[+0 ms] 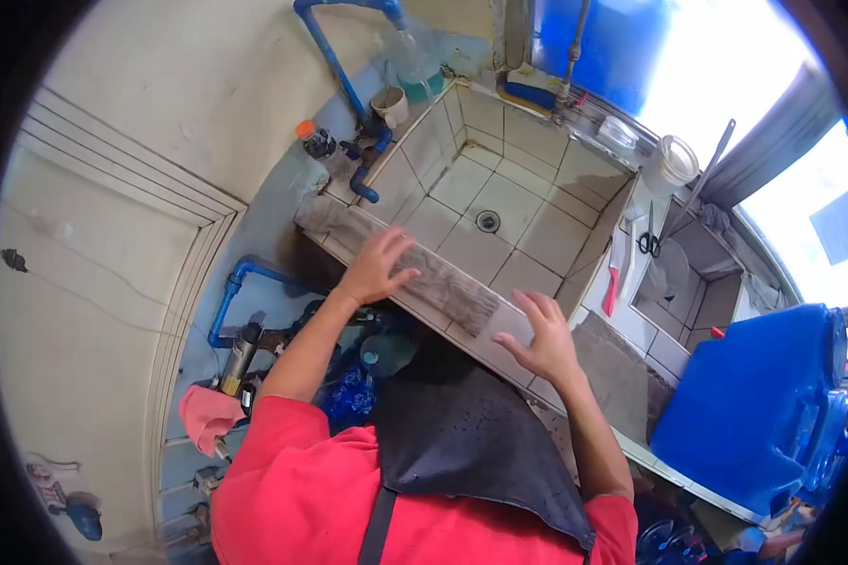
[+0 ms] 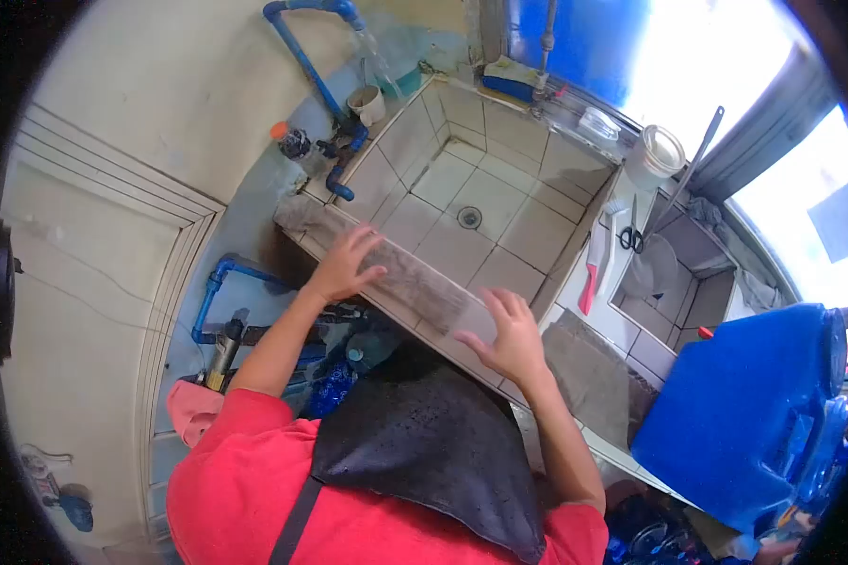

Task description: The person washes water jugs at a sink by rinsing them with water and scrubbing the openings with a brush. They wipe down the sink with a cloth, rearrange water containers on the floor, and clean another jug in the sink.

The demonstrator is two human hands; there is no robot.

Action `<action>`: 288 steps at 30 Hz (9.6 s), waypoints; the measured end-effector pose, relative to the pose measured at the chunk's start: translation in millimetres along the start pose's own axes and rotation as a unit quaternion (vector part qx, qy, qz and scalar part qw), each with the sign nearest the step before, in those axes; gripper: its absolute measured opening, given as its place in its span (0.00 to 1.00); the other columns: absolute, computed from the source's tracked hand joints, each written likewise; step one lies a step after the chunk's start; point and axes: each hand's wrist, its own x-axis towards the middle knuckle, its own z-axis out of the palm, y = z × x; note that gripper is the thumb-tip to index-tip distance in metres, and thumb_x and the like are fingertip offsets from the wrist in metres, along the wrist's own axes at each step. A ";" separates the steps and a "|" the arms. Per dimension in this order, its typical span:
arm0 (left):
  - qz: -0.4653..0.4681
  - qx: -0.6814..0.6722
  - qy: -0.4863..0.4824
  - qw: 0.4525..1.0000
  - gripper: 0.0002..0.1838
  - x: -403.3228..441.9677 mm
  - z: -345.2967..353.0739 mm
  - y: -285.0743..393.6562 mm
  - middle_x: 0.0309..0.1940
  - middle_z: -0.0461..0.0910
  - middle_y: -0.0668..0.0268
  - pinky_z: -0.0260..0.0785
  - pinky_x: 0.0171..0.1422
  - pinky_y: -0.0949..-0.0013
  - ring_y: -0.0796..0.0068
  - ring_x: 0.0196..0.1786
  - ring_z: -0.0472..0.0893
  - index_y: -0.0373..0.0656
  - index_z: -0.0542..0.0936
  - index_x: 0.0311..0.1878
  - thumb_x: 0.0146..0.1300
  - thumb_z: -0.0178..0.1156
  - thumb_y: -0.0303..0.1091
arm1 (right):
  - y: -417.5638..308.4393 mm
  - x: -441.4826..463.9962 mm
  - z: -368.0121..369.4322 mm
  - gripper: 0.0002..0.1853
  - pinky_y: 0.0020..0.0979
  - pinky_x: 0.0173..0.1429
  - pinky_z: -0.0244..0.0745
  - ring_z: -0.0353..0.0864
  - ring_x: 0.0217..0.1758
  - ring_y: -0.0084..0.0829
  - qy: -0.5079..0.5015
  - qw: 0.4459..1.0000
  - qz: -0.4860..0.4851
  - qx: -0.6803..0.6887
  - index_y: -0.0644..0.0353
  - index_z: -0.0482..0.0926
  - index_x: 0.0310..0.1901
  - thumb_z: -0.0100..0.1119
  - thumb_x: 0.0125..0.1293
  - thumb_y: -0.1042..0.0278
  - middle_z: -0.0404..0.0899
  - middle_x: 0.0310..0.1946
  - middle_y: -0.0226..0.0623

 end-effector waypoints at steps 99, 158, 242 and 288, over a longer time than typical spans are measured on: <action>0.138 -0.009 -0.177 0.974 0.24 185.7 102.9 61.2 0.38 0.84 0.52 0.77 0.46 0.51 0.48 0.44 0.84 0.42 0.76 0.48 0.51 0.72 0.42 | 99.2 81.1 46.9 0.42 0.31 0.44 0.81 0.84 0.49 0.33 0.081 0.837 0.419 0.343 0.60 0.66 0.67 0.75 0.57 0.49 0.79 0.51 0.40; -0.233 0.126 -0.040 0.963 0.44 -27.9 42.3 -176.2 0.79 0.49 0.46 0.39 0.80 0.39 0.41 0.81 0.46 0.53 0.53 0.80 0.70 0.49 0.67 | 18.4 -18.8 75.2 0.41 0.53 0.81 0.47 0.45 0.82 0.51 -0.069 0.966 0.013 -0.251 0.39 0.57 0.77 0.53 0.66 0.33 0.49 0.80 0.43; 0.767 0.056 -0.332 0.546 0.14 49.5 202.4 501.1 0.32 0.78 0.61 0.68 0.61 0.58 0.60 0.41 0.78 0.41 0.83 0.39 0.56 0.68 0.42 | 51.8 -786.0 -70.1 0.28 0.58 0.72 0.58 0.63 0.70 0.59 0.503 0.172 0.662 -0.528 0.57 0.75 0.60 0.66 0.60 0.55 0.69 0.64 0.51; 0.775 -0.011 -0.339 0.533 0.13 49.6 205.4 499.1 0.30 0.77 0.65 0.71 0.56 0.59 0.64 0.38 0.79 0.42 0.81 0.39 0.53 0.72 0.37 | 293.5 -338.0 301.3 0.29 0.45 0.81 0.49 0.49 0.80 0.55 0.514 0.119 0.775 0.347 0.50 0.82 0.50 0.77 0.48 0.48 0.45 0.79 0.54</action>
